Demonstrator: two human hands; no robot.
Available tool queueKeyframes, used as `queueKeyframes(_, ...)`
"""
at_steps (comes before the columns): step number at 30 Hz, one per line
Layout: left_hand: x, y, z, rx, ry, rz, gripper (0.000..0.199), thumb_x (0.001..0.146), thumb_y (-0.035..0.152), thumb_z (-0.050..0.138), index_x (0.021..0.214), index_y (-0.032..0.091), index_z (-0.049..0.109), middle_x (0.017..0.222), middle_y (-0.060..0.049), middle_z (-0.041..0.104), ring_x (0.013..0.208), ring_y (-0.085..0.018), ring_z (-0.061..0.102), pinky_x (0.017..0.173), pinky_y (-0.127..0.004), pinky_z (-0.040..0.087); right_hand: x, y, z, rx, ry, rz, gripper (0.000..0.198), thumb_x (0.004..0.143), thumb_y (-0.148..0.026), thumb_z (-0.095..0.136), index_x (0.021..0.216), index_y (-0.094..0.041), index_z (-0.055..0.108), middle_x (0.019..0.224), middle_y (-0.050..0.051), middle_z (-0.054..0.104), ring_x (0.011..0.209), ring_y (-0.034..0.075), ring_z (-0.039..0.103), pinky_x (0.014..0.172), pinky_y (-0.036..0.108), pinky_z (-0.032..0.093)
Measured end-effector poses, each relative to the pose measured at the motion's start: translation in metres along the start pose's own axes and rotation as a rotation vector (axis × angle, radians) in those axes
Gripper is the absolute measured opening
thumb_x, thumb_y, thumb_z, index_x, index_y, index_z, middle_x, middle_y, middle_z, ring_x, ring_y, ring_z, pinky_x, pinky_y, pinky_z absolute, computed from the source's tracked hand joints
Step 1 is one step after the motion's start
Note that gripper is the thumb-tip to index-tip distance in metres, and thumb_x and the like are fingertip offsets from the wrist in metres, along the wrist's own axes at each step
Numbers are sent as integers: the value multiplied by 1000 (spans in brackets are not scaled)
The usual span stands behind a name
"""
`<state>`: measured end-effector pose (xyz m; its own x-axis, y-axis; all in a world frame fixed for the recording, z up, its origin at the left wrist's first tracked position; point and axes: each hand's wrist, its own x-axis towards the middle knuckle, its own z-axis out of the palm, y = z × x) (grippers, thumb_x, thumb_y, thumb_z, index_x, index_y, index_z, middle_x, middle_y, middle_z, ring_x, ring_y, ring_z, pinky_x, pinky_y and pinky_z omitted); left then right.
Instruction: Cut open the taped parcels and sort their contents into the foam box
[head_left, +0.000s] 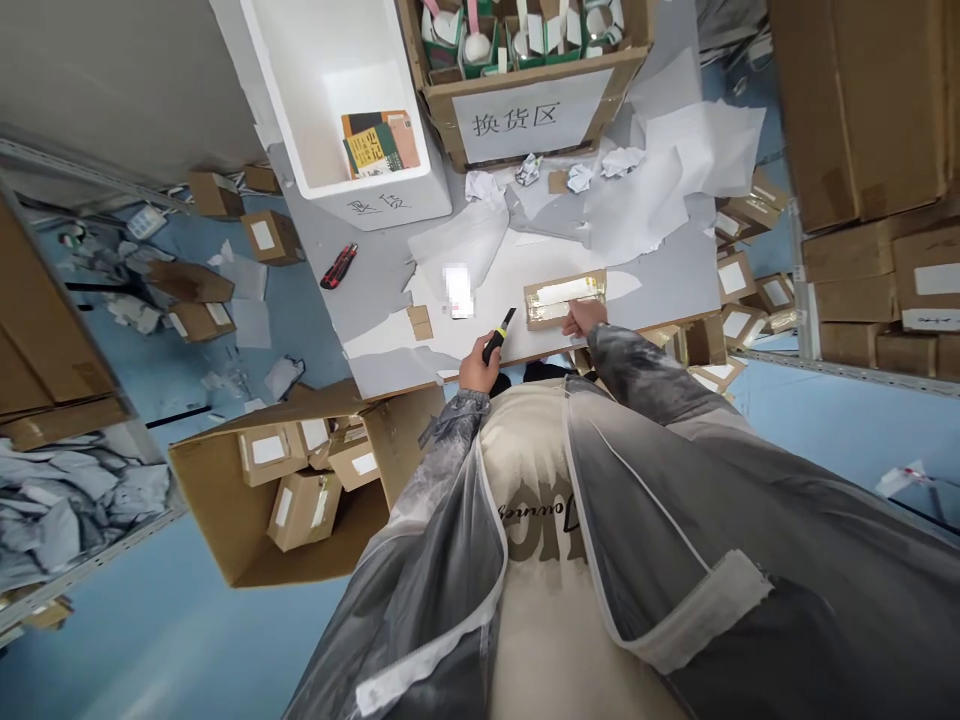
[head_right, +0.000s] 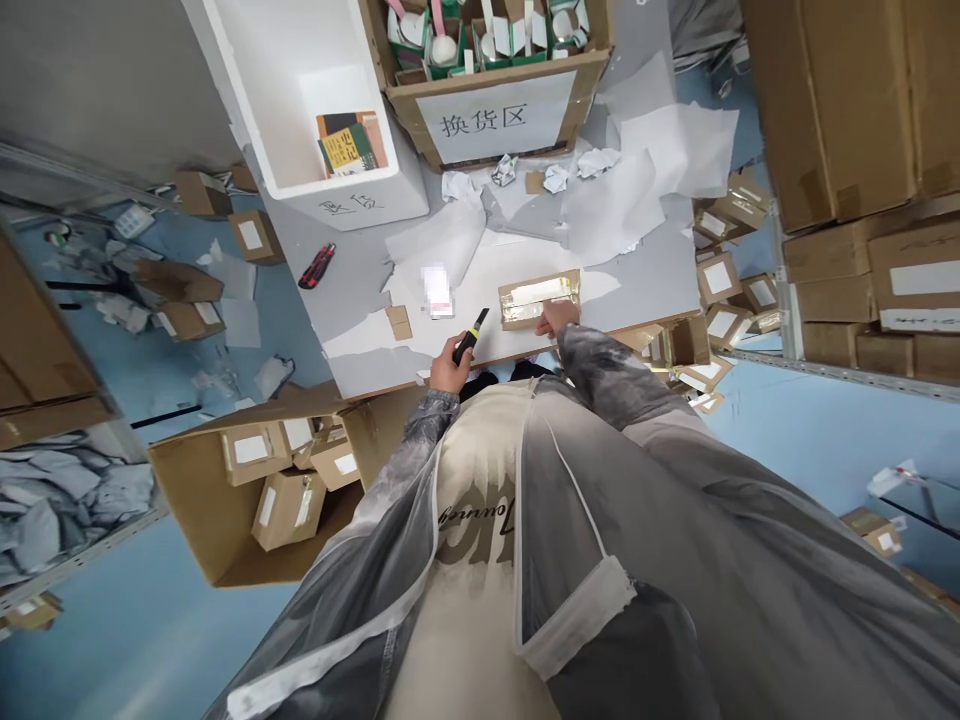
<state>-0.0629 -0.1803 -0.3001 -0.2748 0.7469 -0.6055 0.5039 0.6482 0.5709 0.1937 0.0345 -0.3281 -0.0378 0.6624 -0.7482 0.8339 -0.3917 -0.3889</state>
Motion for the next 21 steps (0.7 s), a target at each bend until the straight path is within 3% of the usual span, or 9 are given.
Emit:
queueKeyframes(3,7,9,11,39,5,14,54,125,36,61,178,28,69,134,-9,94,123,-36,91,111,-45,72,-14,2,-1,-188,111,-94,46,123,-55,57,115,-20,86,133,28,89,141,53,81,120,69,67)
queueKeyframes(6,13,16,21,66,12,8,54,125,37,65,177,28,70,138,-11,93,125,-38,90,110,-46,73,-13,-1,-12,-497,144,-425,47,125,-45,57,156,-16,78,174,30,70,174,53,53,140,74,49)
queueKeyframes(9,17,22,29,53,0,12,54,125,37,64,179,28,69,138,-10,93,128,-38,90,113,-47,73,5,-4,-26,-677,17,-709,56,127,-37,55,178,-17,64,192,21,55,187,46,34,153,78,24)
queueKeyframes(11,18,24,34,29,-5,18,56,126,37,61,180,27,67,136,-10,94,129,-37,90,114,-48,73,23,-4,-34,-724,-80,-771,63,125,-36,58,184,-17,58,194,19,54,186,46,37,155,82,12)
queueKeyframes(12,18,25,36,19,-3,16,56,126,36,60,181,27,67,134,-9,94,129,-36,90,115,-47,73,32,-4,-36,-737,-123,-775,67,123,-38,60,186,-15,57,194,20,55,183,47,41,154,82,13)
queueKeyframes(16,17,29,42,-31,-2,-4,58,126,36,59,183,25,65,133,-10,94,124,-35,91,114,-46,73,54,1,-41,-777,-233,-781,76,119,-41,60,187,-8,55,190,28,57,170,52,53,146,75,37)
queueKeyframes(21,17,35,43,-11,6,-7,62,124,36,63,186,26,63,145,-12,91,130,-38,90,116,-48,72,58,-4,-38,-767,-213,-768,72,121,-45,55,183,-10,60,176,29,69,157,51,62,131,66,51)
